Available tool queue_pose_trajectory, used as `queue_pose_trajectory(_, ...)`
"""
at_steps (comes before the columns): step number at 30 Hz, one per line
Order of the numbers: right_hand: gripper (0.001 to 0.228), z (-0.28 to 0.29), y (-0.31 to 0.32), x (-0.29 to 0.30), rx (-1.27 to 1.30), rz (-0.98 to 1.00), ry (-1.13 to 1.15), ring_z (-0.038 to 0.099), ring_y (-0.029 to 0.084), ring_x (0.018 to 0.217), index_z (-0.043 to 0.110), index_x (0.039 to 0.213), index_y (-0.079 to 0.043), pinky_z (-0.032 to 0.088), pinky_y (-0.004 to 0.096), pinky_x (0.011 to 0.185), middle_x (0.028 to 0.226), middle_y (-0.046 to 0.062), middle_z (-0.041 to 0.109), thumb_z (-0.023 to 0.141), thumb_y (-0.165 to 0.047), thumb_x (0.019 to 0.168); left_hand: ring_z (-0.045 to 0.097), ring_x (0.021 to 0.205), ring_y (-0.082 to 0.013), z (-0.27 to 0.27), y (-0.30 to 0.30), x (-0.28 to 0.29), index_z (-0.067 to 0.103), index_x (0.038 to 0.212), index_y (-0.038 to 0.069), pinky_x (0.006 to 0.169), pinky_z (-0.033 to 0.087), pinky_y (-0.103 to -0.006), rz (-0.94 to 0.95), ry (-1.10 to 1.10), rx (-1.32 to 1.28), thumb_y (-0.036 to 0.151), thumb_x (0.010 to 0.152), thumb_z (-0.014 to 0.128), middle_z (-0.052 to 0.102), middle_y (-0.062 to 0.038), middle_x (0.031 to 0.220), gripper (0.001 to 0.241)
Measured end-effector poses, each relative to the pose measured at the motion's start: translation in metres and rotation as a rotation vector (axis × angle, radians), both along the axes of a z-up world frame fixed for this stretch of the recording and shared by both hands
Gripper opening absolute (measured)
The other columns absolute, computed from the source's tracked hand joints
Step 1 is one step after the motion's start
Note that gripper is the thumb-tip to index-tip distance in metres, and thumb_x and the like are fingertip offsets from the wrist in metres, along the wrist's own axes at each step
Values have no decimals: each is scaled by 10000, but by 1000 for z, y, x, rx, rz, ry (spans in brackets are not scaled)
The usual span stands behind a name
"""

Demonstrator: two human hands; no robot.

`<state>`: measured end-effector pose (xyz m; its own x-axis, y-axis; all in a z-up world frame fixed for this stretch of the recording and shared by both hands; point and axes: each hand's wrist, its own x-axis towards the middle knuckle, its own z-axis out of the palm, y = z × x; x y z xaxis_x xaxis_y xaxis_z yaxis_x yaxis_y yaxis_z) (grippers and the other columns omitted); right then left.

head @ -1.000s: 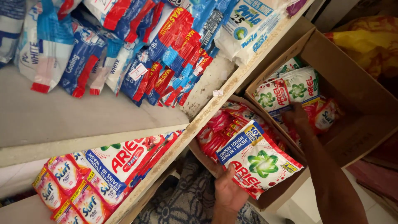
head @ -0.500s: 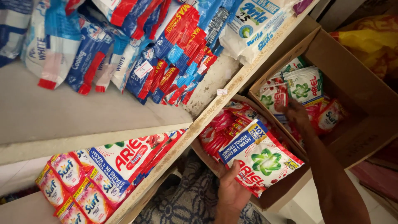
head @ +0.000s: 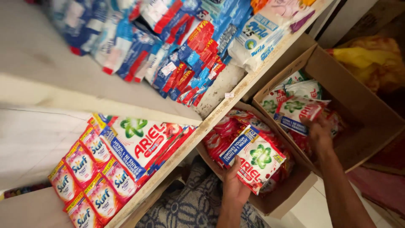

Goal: Organizing laundry detergent sachets and other products on grocery store shelves.

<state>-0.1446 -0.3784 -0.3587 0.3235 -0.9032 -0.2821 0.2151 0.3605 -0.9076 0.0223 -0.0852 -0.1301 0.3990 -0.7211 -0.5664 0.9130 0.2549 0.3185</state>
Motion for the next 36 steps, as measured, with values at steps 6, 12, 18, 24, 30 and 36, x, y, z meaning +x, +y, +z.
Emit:
queue_pose_trajectory(6, 618, 220, 69, -23, 5, 42, -279, 679, 221, 1174, 542, 1460, -33, 564, 391, 1029, 1344, 100, 672, 687, 40, 864, 650, 1251, -308, -14, 13, -4, 567, 1401, -15, 1081, 511, -485, -3, -28, -5, 346, 948, 655, 656, -165, 1395, 585)
queue_pose_trajectory(12, 719, 270, 112, -37, 16, 166, -297, 633, 283, 1219, 472, 1547, -44, 534, 460, 1005, 1405, 142, 619, 612, 108, 858, 649, 1248, -321, 8, 24, -16, 571, 1402, 2, 1083, 505, -503, -18, -21, -95, 395, 939, 644, 665, -159, 1385, 612)
queue_pose_trajectory(18, 701, 311, 166, -43, 59, 363, -384, 666, 276, 1173, 469, 1521, -24, 560, 465, 968, 1353, 156, 656, 622, 108, 849, 638, 1242, -332, 62, 52, -33, 547, 1422, 11, 1079, 500, -520, -25, -63, -283, 462, 926, 672, 664, -158, 1370, 682)
queue_pose_trajectory(24, 559, 364, 218, -45, 115, 497, -89, 715, 216, 996, 582, 1432, -55, 582, 383, 847, 1180, 121, 752, 636, -26, 876, 678, 1198, -307, 126, 95, -46, 590, 1370, 12, 1050, 532, -501, -18, -136, -342, 315, 852, 771, 699, -146, 1320, 627)
queue_pose_trajectory(30, 265, 426, 274, -29, -226, 481, 303, 633, 145, 736, 798, 1082, 44, 505, 306, 634, 860, 97, 760, 666, -172, 1003, 685, 1151, -276, 148, 146, -49, 655, 1305, 42, 1042, 542, -480, 123, -225, -278, 124, 838, 824, 722, -108, 1251, 503)
queue_pose_trajectory(36, 208, 498, 321, -6, -685, 699, 417, 613, 115, 702, 798, 843, 29, 493, 306, 630, 727, 64, 725, 759, -175, 845, 677, 1192, -278, 145, 197, -36, 651, 1299, 64, 1078, 524, -502, 161, -125, -504, 268, 868, 814, 719, -87, 1277, 503)
